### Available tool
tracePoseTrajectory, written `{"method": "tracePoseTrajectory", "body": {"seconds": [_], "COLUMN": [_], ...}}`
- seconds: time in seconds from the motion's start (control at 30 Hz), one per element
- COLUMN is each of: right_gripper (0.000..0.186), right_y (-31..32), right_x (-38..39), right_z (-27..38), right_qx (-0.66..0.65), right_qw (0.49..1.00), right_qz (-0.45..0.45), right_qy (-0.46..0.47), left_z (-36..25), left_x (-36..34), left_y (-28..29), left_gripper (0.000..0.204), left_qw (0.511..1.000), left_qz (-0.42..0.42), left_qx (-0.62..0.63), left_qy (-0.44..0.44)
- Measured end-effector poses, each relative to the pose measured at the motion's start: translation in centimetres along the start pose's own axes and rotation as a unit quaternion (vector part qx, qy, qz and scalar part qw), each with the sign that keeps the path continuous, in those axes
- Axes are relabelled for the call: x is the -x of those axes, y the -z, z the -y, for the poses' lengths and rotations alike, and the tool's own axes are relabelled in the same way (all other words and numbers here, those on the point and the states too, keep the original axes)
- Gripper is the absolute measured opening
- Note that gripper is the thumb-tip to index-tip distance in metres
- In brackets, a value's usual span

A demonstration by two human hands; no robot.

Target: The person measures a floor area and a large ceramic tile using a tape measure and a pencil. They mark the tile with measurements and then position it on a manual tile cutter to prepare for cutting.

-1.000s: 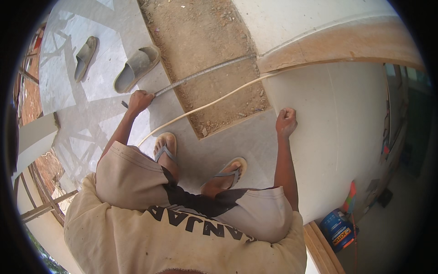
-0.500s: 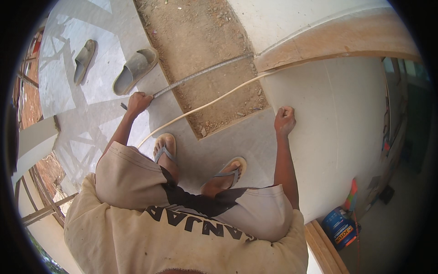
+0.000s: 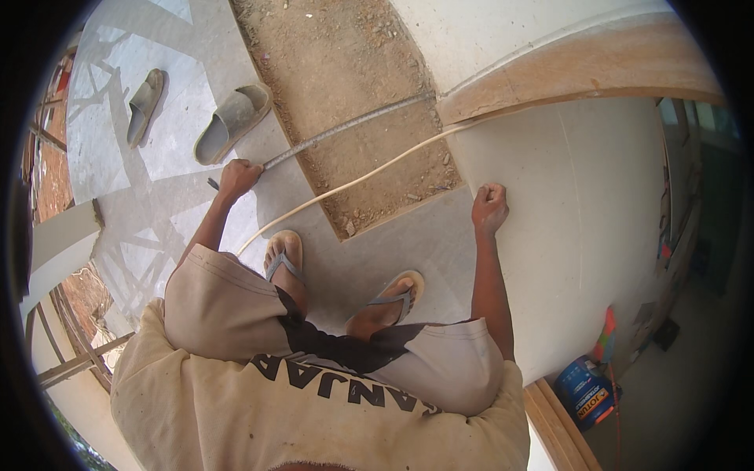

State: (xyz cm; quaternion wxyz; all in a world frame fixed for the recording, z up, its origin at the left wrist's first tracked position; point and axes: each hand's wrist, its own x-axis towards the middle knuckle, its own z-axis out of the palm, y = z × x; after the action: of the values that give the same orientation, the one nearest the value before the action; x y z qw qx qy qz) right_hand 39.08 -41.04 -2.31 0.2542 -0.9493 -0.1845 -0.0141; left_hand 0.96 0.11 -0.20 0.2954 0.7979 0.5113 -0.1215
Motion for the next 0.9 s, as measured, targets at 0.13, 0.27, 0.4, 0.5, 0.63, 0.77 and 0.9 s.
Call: {"method": "tracePoseTrajectory", "body": {"seconds": [0.13,0.27,0.4,0.5,0.63,0.77,0.9], "right_gripper": [0.013,0.013,0.013,0.012,0.013,0.014,0.015], "right_y": [0.02,0.00,0.13,-0.08,-0.03,0.11,-0.07], "right_x": [0.06,0.05,-0.02,0.06,0.13,0.18,0.12], "right_z": [-0.11,0.05,0.17,0.03,0.10,0.21,-0.17], "right_qx": [0.001,-0.005,0.007,-0.011,-0.005,-0.001,-0.005], "right_qw": [1.000,1.000,1.000,1.000,1.000,1.000,1.000], "right_qz": [-0.004,-0.004,0.004,-0.017,-0.010,0.000,-0.004], "right_qy": [0.007,0.000,-0.003,0.012,0.011,-0.006,0.001], "left_z": [-0.25,0.13,0.12,0.19,0.46,0.41,0.65], "left_x": [0.15,0.00,0.05,-0.04,-0.11,-0.11,-0.18], "left_y": [0.13,-0.14,-0.12,-0.18,-0.25,-0.25,-0.41], "left_gripper": [0.041,0.040,0.041,0.040,0.040,0.041,0.041], "left_qw": [1.000,1.000,1.000,1.000,1.000,0.999,0.999], "left_qz": [0.001,-0.003,-0.001,0.000,-0.003,-0.001,-0.003], "left_qx": [0.006,0.016,0.023,0.019,0.020,0.030,0.030], "left_qy": [0.005,0.009,0.015,0.010,-0.006,0.018,0.014]}}
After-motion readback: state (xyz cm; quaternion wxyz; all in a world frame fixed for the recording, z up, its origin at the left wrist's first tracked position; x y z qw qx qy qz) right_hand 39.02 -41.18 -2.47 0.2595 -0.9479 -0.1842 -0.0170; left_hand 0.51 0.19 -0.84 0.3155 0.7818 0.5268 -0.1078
